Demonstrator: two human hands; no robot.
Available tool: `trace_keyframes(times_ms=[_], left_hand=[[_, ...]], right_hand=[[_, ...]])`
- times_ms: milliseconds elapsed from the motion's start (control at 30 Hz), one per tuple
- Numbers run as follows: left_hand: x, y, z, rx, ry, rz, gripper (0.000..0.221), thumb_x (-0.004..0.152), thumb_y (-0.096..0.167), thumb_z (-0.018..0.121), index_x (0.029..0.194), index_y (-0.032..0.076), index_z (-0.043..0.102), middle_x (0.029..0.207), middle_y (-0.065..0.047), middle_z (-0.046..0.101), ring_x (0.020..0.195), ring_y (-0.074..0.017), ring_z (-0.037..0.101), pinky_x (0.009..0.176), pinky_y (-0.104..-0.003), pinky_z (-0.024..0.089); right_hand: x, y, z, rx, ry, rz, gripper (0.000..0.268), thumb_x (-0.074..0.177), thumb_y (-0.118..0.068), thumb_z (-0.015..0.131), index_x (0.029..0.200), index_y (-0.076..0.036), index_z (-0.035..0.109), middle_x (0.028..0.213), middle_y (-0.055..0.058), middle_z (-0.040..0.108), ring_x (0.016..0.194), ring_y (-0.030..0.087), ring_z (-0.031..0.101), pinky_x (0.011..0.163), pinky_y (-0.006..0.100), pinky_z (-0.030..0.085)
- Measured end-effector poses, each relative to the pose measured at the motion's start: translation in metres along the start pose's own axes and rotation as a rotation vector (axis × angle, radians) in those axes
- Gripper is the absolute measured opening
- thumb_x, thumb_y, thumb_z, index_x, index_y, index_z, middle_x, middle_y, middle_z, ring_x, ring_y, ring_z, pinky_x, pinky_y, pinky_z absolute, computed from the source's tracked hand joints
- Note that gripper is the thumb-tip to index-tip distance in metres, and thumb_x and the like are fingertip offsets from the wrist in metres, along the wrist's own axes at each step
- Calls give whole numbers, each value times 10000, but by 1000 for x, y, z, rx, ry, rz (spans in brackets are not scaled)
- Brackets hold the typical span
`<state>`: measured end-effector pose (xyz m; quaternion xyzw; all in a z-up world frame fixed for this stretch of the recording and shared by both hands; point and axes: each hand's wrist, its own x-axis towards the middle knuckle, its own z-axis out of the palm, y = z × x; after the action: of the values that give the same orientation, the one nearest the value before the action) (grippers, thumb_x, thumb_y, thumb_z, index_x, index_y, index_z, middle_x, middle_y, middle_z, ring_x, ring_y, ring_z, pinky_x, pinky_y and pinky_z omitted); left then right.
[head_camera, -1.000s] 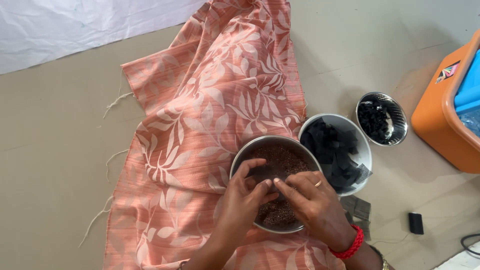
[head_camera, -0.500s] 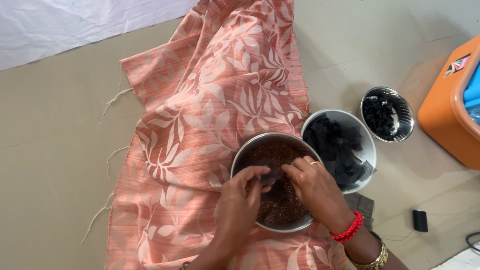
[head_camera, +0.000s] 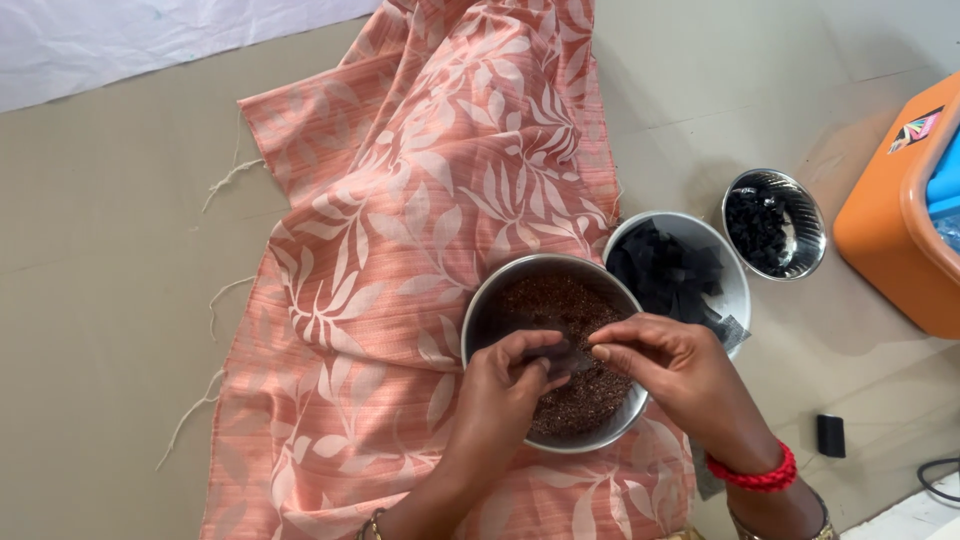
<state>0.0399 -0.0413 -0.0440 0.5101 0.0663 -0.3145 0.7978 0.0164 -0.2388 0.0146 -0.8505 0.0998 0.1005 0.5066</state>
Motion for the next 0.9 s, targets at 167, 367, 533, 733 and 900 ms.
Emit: trace_keyframes(times_ms=[167,367,533,733,900], left_hand=[[3,-7,4,-76,-50,-20,344,953,-91,486,1268,-97,624,1175,-178,712,1054,-187,729,956,-313,644],[4,-5,3,-101,-70,-44,341,953,-94,481,1263,-104,623,1176,-172,711,1056,-188,727,949,-313,645],[3,-2,3,-96,-69,-62,346,954,-81,489,1276,-95,617,1180,-166,711,1047,-191,727,935,-312,644],[1,-2,2,-107,-54,-60,339,958,-65,510,1276,-100,621,1193,-162,691,1057,-179,705,919,-321,608],[-2,-3,3,-151,-68,-44,334,952,-63,532,1272,-94,623,1181,-174,712,1058,-183,715,934,-310,640]], right_hand=[[-8,-22,13,-198,-27,-154,176,859,-39,742,1024,-15,798,923,101,779,806,182,771,722,283,600],[-12,-26,19,-376,-12,-249,287,842,0,679,1112,-38,765,1013,108,787,873,220,800,731,307,631],[-15,-24,18,-426,78,-264,235,826,-29,734,1060,-33,755,1043,100,792,885,231,793,740,318,621],[-17,-27,9,-370,101,-321,259,845,-29,706,1099,-44,752,1145,92,773,1043,214,776,852,314,616],[-21,-16,14,-221,-25,-206,285,767,-102,816,1045,-49,788,1258,106,710,1121,222,702,842,333,585]])
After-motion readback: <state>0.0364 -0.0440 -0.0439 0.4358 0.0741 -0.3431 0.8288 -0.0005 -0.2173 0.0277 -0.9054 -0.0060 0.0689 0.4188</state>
